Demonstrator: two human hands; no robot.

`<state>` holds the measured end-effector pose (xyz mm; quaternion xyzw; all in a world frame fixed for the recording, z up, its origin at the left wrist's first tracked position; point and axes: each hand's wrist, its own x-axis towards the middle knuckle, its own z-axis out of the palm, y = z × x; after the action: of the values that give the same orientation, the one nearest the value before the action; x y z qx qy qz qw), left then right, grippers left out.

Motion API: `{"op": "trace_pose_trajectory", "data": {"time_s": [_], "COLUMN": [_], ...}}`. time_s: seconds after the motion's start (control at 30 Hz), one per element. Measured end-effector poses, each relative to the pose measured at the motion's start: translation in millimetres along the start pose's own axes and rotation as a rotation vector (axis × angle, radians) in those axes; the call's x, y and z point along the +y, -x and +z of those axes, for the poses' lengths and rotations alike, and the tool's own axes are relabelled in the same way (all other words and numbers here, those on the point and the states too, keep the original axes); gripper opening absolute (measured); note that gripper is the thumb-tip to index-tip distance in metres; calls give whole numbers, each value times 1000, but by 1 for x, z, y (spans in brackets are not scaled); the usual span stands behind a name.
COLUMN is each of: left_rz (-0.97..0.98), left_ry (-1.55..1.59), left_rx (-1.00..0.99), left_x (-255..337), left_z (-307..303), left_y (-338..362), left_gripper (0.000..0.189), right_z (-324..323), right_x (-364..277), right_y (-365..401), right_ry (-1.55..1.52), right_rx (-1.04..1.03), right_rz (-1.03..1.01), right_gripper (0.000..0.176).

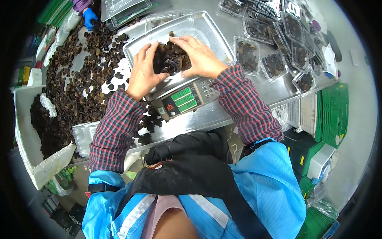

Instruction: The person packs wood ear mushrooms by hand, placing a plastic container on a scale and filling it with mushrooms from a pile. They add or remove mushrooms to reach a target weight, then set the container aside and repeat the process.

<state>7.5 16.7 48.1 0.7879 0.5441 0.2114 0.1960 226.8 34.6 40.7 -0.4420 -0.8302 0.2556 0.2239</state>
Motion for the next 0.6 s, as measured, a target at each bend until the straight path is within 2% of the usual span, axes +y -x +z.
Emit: {"op": "trace_pose_trajectory", "data": {"time_s": [0.07,0.13,0.17,0.2,0.27,0.3,0.37,0.47,0.6], "left_rz": [23,36,-32,2,-76,-115,-167,-123,-119], "left_ry": [67,129,180,170,205,216,261,382,417], "left_rx": [49,64,36,41,-4,-32,-60,22,19], "left_x": [-10,-26,-32,-47,-73,-78,-92,-108,-109], "left_z": [-6,-12,-19,-21,-25,-33,-42,-44,-52], "left_y": [9,25,35,45,65,73,87,101,114], "left_gripper": [96,93,87,81,71,66,56,45,40], "right_z": [-7,-12,-15,-16,-18,-18,-16,-1,11], "right_x": [1,3,2,1,-3,-8,-9,-12,-27], "right_y": [9,25,36,46,67,75,91,109,113], "right_ry": [34,-61,-92,-88,-190,-154,-188,-228,-310], "right_rx": [-7,63,105,110,174,195,249,348,380], "right_rz": [5,74,101,114,271,344,376,424,476], "right_gripper": [97,94,87,87,77,66,63,54,46]}}
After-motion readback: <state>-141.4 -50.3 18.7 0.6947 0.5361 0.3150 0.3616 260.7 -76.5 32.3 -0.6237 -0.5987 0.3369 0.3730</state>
